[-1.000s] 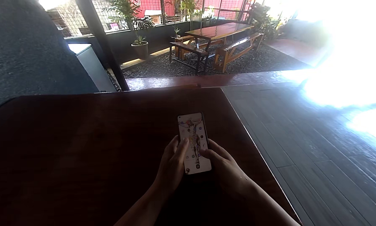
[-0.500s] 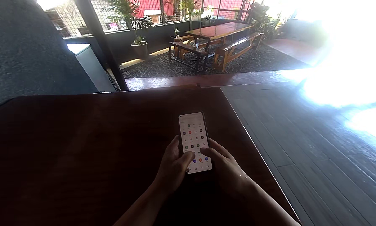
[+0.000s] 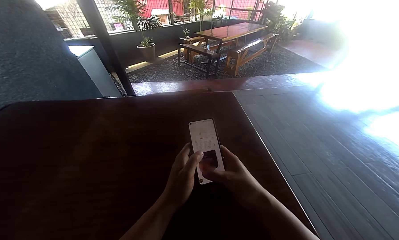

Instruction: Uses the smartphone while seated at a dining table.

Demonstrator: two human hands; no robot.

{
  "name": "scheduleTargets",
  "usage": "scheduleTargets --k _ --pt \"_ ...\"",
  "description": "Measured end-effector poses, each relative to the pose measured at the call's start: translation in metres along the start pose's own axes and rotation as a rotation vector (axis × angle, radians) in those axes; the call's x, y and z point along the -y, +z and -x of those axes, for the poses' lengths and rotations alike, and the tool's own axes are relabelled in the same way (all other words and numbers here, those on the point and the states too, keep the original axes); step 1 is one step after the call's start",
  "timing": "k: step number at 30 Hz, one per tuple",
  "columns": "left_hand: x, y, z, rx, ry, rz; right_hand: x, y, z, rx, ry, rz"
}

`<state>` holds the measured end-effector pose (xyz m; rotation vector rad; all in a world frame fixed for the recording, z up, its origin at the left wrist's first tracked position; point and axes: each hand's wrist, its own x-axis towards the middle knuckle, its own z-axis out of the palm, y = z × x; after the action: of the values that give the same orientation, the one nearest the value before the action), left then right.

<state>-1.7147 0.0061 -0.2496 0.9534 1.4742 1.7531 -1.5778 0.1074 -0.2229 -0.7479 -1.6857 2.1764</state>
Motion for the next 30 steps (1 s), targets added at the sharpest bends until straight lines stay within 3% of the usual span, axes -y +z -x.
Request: scheduleTargets --k 11,20,30 --pt "0.0027 -0.0004 0.0004 -0.041 0.008 -0.003 -0.0003 -0.0002 -0.0014 -0.013 -0.019 0.366" --pt "0.0034 -0.0022 0.0014 -0.087 -0.008 0.06 -0.0031 -0.0058 -0.0001 0.164 -0.063 0.163" --pt "-0.0026 -0.0011 0.003 -0.156 -0.04 0.044 -0.0016 0.0021 0.0028 0.082 -0.002 -0.114"
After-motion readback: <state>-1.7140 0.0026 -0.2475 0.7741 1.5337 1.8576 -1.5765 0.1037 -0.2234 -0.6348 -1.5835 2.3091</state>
